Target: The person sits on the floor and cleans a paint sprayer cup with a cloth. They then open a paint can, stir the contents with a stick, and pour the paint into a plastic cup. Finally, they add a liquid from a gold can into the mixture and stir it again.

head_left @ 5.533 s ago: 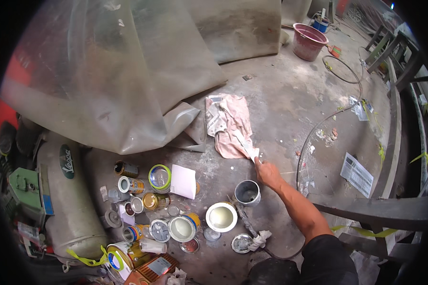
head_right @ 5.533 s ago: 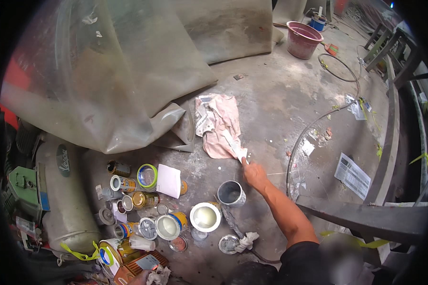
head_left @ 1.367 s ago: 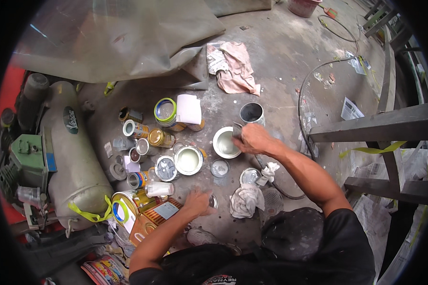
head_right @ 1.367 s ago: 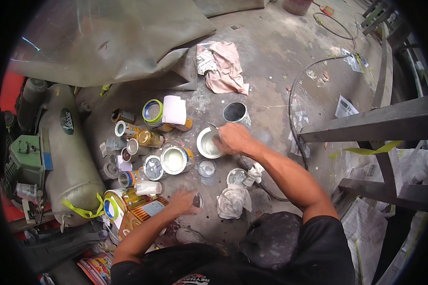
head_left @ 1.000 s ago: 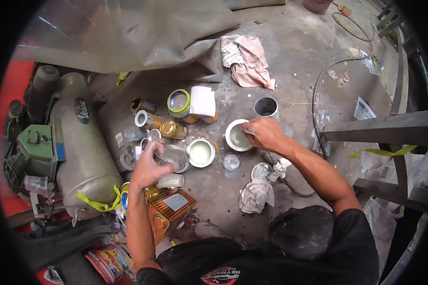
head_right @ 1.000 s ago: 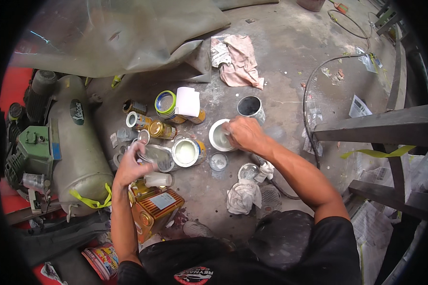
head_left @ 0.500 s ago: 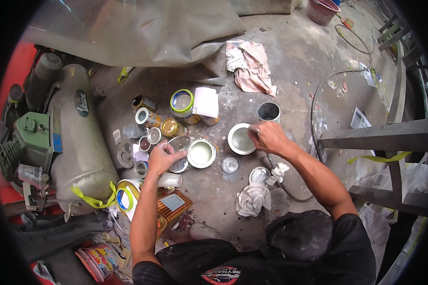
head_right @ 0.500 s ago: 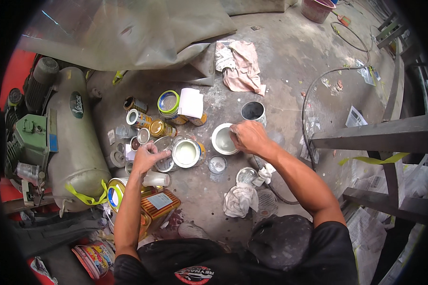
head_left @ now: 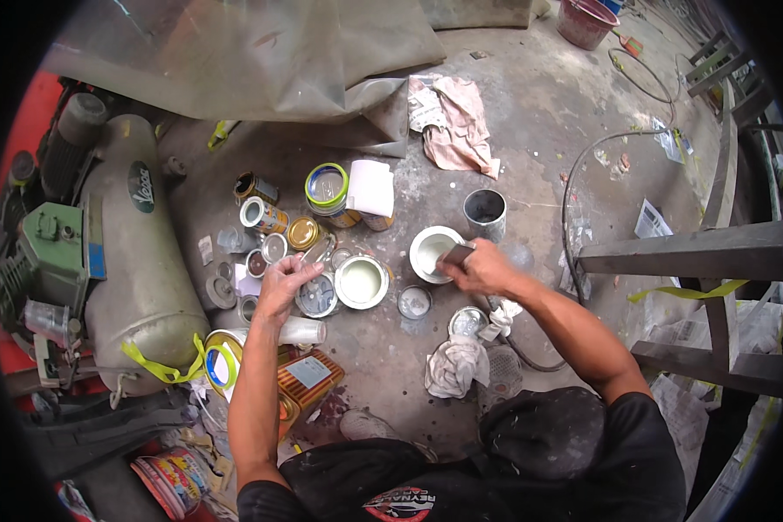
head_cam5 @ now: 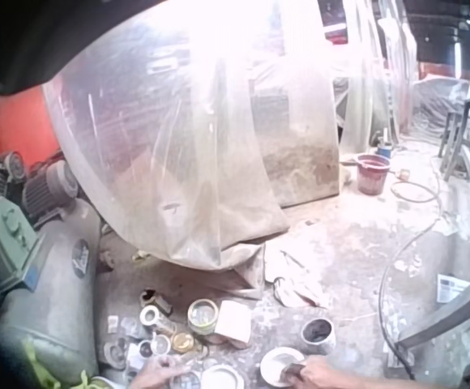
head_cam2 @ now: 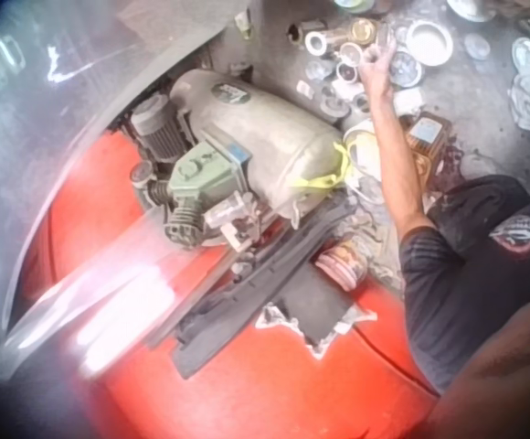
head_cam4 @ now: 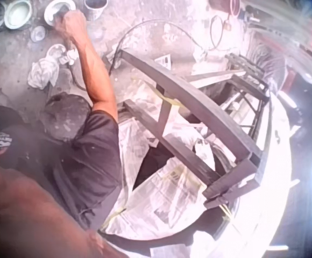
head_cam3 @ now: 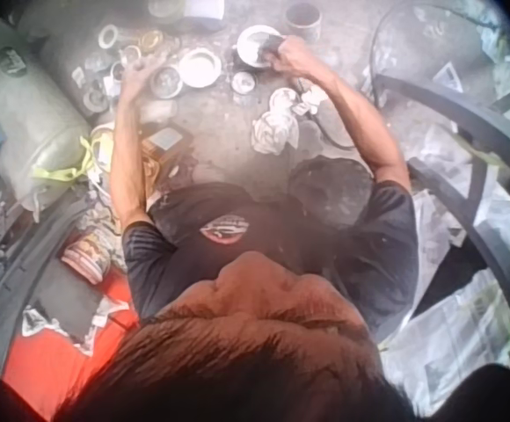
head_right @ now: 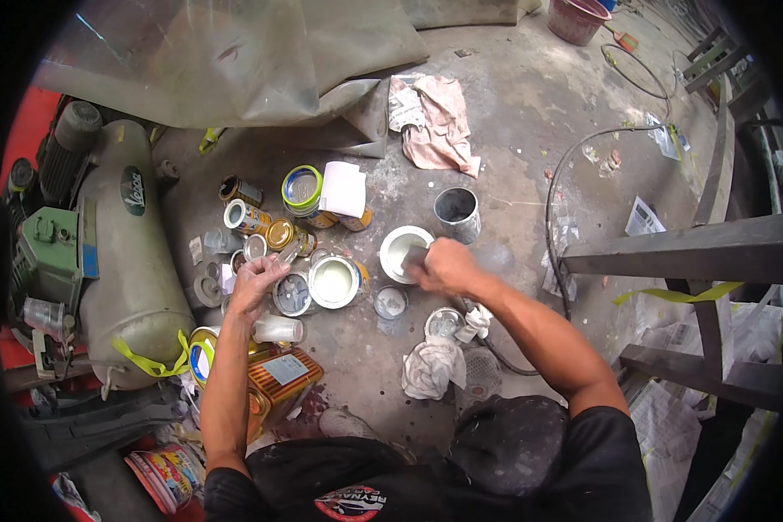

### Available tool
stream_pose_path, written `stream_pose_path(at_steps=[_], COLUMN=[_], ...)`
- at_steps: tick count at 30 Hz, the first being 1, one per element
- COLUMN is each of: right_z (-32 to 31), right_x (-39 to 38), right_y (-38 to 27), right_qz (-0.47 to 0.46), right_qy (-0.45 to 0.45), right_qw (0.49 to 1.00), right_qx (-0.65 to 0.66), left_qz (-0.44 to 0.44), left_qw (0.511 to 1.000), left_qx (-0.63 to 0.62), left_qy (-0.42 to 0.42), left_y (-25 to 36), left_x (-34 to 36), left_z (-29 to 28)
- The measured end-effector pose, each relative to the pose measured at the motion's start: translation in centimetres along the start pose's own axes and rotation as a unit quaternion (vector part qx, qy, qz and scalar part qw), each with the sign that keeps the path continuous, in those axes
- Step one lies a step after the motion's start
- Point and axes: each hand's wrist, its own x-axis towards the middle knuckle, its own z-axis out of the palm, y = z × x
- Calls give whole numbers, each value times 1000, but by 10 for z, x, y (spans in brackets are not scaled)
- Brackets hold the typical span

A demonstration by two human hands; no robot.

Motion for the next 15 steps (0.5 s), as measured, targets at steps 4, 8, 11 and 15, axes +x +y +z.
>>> stream_pose_path(at_steps=[4, 8, 11, 15], right_z=[-40, -66, -87, -99], right_x=[2, -20, -42, -63], right_y=[-4, 15, 42, 48], right_qz=[84, 284, 324, 317], right_qy=[69, 98, 120, 142], right_qw=[990, 895, 829, 754], right_qx=[90, 331, 440, 558], left_qz=[1, 0, 2, 3], left_qw=[1000, 1000, 1000, 1000], left_qx=[-1, 0, -6, 14], left_qy=[7, 10, 20, 9], left_y=[1, -1, -5, -2], left_x=[-5, -5, -1, -4], left_z=[-2, -6, -5, 2])
